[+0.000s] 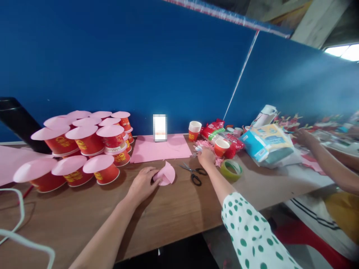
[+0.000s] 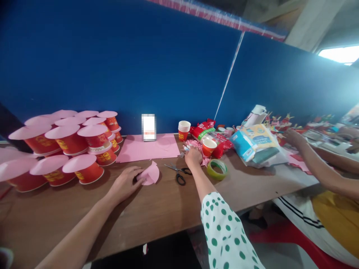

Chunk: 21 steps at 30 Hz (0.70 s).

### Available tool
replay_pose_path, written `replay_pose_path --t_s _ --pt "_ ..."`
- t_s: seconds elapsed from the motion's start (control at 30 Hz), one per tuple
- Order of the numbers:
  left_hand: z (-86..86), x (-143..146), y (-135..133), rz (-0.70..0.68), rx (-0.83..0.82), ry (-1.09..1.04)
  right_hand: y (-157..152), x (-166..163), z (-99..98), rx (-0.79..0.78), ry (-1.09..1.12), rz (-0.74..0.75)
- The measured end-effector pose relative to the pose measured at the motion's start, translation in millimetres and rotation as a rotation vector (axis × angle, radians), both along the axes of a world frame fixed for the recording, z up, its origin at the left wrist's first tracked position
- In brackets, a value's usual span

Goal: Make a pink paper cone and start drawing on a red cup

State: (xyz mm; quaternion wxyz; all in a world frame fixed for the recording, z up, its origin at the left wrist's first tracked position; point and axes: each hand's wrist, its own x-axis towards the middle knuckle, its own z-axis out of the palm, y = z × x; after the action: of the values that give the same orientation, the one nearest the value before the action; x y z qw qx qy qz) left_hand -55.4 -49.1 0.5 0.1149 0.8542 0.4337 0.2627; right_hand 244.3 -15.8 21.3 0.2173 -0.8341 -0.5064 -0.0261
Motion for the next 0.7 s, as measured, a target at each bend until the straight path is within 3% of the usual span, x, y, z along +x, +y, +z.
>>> replay_pose_path --t_s 0.07,0.17,0.33,0.4,0.53,0.7 --pt "1.2 1 -1 -0.013 -0.026 -0.038 -5 -8 1.3 0.106 -0.012 0.053" --pt "3.0 3 -3 -0.002 -0.095 -0.117 -15 -31 4.0 0.256 0.059 0.323" --pt "9.9 6 -3 0.019 -0.251 -0.414 -34 -72 6.7 0.204 0.546 0.844" --pt "13.7 8 -1 0.03 -0.328 -0.569 -39 -80 7.8 0.155 0.704 0.979" --pt "24.6 14 1 0.054 -0.564 -0.807 -41 -81 8.3 0.06 0.967 1.02" --pt "45.4 26 1 0.028 -0.871 -1.089 -36 -78 1.9 -0.024 1.377 0.815"
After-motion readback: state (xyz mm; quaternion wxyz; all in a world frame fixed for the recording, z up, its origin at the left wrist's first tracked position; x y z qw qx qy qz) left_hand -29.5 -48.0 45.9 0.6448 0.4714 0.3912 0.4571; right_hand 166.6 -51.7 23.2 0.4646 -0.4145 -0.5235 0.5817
